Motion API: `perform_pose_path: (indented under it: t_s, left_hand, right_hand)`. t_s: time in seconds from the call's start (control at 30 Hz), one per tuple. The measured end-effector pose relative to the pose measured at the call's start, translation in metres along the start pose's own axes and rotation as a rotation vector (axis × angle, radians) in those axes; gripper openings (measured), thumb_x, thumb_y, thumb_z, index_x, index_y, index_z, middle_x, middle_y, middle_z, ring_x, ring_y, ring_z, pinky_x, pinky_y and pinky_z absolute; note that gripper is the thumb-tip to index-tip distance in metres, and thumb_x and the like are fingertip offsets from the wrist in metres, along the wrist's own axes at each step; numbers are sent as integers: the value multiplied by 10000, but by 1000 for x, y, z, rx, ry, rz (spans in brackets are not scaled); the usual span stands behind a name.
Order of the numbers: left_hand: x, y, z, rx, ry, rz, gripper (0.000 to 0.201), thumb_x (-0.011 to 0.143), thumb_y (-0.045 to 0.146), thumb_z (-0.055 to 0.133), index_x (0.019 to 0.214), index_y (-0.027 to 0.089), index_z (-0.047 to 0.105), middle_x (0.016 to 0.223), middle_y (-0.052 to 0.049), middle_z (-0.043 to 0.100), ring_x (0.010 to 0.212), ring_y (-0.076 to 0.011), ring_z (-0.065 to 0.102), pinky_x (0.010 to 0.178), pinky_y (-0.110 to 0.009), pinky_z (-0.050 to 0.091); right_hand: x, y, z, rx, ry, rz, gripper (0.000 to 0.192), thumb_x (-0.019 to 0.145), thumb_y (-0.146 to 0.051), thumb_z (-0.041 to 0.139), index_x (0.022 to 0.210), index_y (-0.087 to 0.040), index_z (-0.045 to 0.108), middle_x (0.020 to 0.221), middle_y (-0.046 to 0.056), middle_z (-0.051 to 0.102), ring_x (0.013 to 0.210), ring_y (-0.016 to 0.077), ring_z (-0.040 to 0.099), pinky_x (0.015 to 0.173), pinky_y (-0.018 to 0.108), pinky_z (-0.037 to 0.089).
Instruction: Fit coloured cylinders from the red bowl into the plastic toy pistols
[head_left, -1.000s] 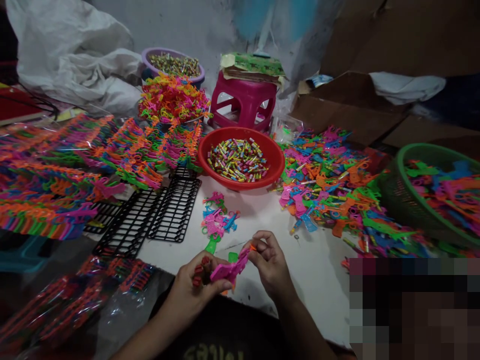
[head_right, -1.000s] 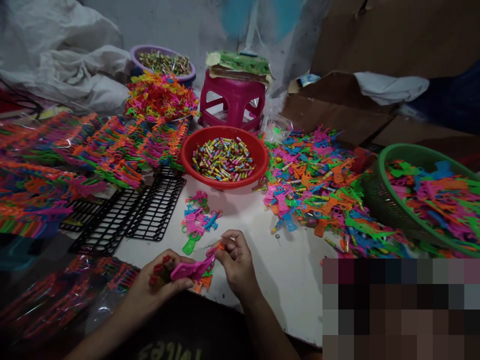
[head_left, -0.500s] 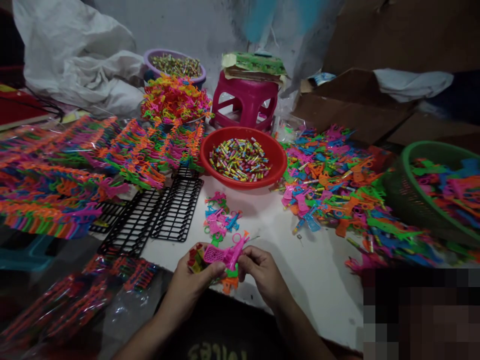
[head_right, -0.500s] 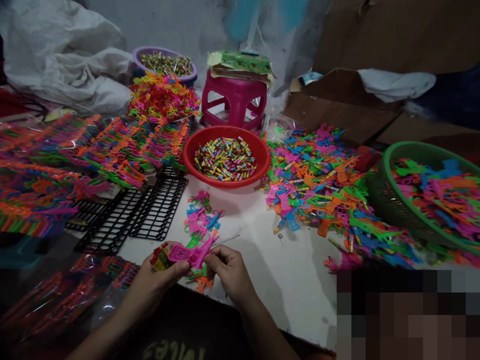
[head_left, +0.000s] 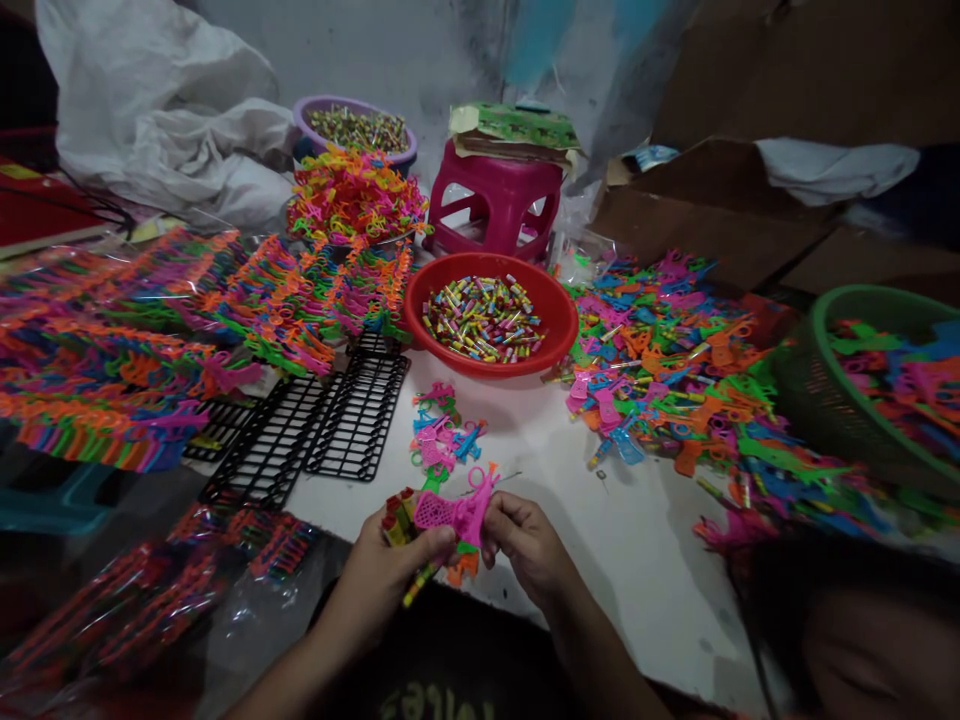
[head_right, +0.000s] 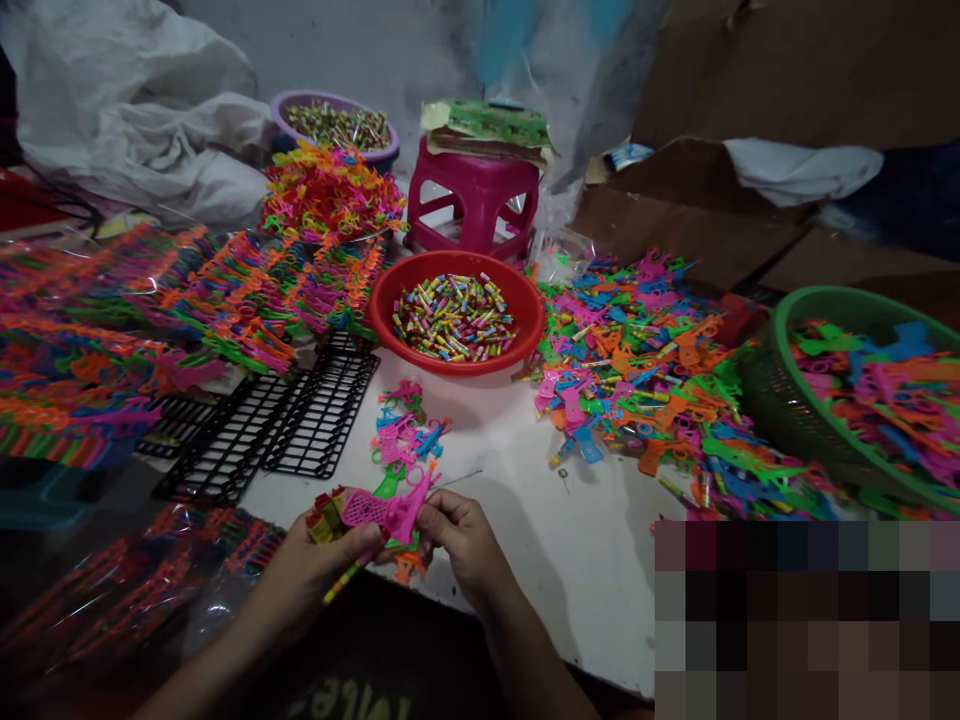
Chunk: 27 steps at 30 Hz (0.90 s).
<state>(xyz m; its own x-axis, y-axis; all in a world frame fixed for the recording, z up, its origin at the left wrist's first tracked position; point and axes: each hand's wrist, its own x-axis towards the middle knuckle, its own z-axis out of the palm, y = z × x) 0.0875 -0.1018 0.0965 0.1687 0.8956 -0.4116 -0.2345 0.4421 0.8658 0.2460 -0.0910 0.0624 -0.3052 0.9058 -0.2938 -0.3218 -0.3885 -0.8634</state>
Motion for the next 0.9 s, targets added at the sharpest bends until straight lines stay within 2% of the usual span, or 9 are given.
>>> perform_pose_path:
  t_s: [0.17,0.37,0.5,0.63,0.73,0.8,0.9]
  left_hand:
    - [-2,2,0,14,-29,20,207,645,313,672,642,148,548,559,22,551,559,-127,514,559,-224,395]
    - [-5,6,1,40,7,5,175,639,271,686,649,144,567,558,35,565,540,-105,508,539,-196,392]
    - [0,2,4,-126,4,-39,166,633,263,694,669,132,598,609,7,616,587,-125,562,589,-219,443]
    - [7,-3,5,-353,33,-129,246,617,213,713,833,127,629,771,-39,673,687,-149,618,686,-260,495]
    - [12,-7,1,-415,100,-150,215,597,177,728,779,102,640,731,-47,679,648,-136,629,660,-230,514]
    - [14,-9,0,-456,126,-160,219,591,170,731,778,97,642,720,-52,683,650,-147,638,651,-233,522]
    - [16,-10,2,-513,146,-156,261,582,170,736,817,112,641,717,-37,689,683,-164,646,659,-250,527]
  right_hand:
    - [1,-2,2,-8,18,21,329,671,-437,638,569,-149,519,452,-47,459,396,62,416,413,193,331]
    - [1,-8,1,-229,89,-22,337,679,-442,630,553,-155,507,428,-51,465,401,65,420,437,197,333]
    - [2,-11,2,-226,103,-38,337,690,-445,618,554,-154,516,434,-46,470,417,69,428,462,204,354]
    - [4,-6,-1,-27,84,-57,349,727,-492,549,679,-148,581,554,-12,522,475,90,480,463,217,384]
    - [2,2,-2,79,44,-33,316,726,-459,556,778,-154,615,655,18,563,552,115,523,485,228,408]
    - [0,7,1,48,3,-32,264,706,-391,600,840,-166,630,708,23,572,619,127,533,526,234,425]
    - [0,16,10,-112,-9,-98,280,689,-330,635,941,-207,627,796,17,560,704,132,524,611,243,440]
